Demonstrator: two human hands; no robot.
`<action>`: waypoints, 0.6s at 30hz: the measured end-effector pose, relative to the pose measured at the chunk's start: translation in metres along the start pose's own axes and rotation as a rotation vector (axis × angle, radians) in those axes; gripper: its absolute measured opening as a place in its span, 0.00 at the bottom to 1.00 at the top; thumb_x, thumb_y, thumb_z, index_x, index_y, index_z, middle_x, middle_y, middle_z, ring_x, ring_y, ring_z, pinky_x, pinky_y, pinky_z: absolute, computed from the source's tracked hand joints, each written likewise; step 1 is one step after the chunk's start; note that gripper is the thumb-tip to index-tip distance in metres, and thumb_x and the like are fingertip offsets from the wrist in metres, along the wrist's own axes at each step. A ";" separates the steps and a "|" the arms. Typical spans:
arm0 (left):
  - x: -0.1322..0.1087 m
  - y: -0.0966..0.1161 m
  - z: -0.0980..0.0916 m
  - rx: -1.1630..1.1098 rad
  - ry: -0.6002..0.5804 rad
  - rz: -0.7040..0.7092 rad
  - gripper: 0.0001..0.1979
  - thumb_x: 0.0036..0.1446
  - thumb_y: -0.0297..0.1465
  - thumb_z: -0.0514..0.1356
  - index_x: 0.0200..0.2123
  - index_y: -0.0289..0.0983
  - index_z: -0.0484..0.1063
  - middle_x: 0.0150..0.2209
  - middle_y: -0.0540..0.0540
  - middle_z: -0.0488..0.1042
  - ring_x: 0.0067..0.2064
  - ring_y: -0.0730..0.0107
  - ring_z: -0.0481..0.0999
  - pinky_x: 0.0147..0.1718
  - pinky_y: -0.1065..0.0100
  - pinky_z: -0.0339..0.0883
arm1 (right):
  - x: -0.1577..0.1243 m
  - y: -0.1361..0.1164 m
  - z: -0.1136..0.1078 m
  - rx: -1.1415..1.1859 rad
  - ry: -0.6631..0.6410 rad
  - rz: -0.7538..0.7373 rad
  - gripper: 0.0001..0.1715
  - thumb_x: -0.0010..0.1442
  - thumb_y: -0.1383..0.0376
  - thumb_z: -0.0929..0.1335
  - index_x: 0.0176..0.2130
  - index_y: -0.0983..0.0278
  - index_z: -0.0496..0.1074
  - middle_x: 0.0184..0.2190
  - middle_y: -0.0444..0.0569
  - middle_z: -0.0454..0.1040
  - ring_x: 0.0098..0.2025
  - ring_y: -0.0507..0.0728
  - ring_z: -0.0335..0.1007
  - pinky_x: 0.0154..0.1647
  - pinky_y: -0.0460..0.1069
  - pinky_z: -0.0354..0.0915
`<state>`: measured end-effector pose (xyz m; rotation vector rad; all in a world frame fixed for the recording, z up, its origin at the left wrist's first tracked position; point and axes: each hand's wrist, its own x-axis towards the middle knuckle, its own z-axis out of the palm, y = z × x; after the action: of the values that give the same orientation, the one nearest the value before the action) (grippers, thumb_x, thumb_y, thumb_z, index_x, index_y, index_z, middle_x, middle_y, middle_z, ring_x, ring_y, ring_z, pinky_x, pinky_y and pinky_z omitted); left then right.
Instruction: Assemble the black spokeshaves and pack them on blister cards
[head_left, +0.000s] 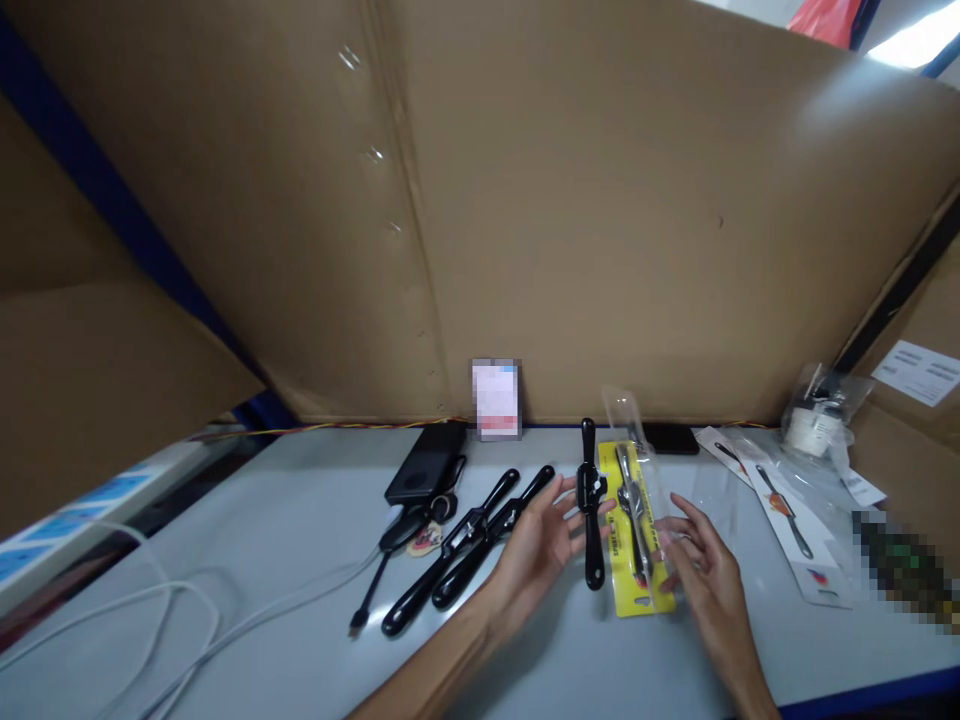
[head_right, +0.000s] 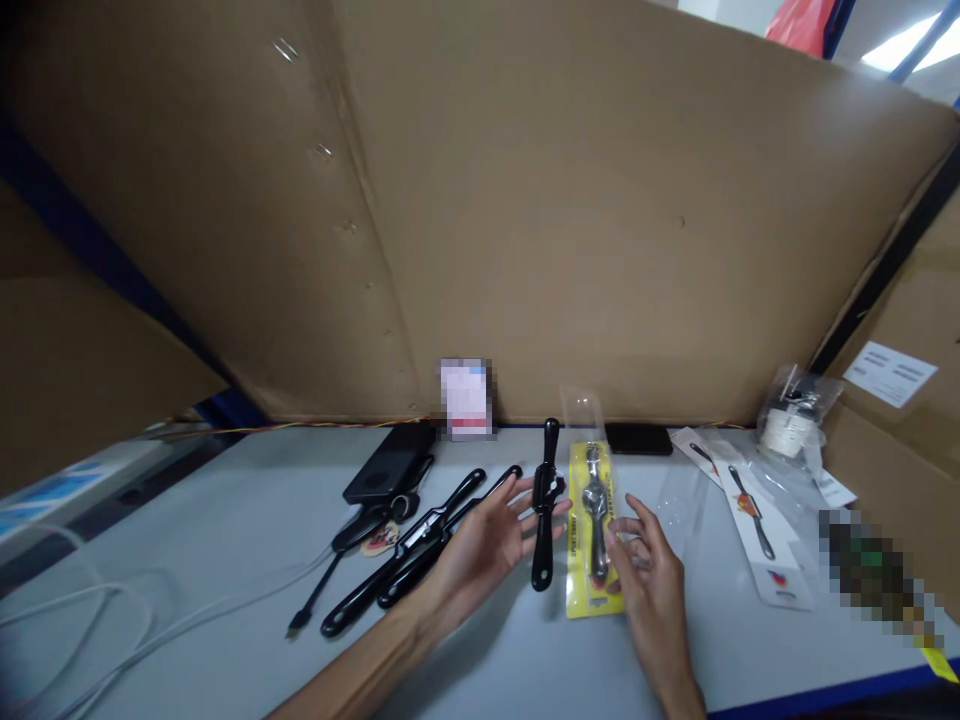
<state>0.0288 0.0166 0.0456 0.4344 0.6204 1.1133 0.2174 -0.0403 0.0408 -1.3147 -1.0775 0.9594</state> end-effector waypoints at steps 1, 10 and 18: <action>0.000 0.001 0.001 0.002 -0.002 -0.001 0.11 0.64 0.37 0.59 0.41 0.35 0.73 0.46 0.40 0.77 0.48 0.56 0.80 0.47 0.57 0.74 | -0.001 0.001 0.001 0.009 -0.005 0.004 0.41 0.55 0.45 0.72 0.60 0.63 0.66 0.42 0.53 0.74 0.32 0.57 0.74 0.23 0.48 0.70; -0.001 -0.004 0.002 -0.026 -0.006 -0.039 0.12 0.62 0.39 0.63 0.39 0.35 0.74 0.41 0.42 0.79 0.41 0.62 0.80 0.41 0.64 0.73 | -0.011 0.016 0.036 -0.236 0.012 -0.174 0.32 0.58 0.55 0.70 0.58 0.63 0.67 0.36 0.49 0.74 0.26 0.53 0.69 0.27 0.48 0.69; 0.001 -0.008 -0.002 0.028 0.043 0.097 0.12 0.49 0.27 0.71 0.37 0.34 0.75 0.39 0.43 0.80 0.39 0.65 0.80 0.43 0.68 0.70 | -0.007 0.013 0.052 -0.124 -0.140 -0.041 0.27 0.58 0.48 0.69 0.49 0.63 0.67 0.33 0.48 0.73 0.31 0.56 0.71 0.28 0.49 0.70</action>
<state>0.0333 0.0146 0.0387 0.4695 0.6591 1.2096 0.1664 -0.0329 0.0252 -1.3357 -1.2836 0.9782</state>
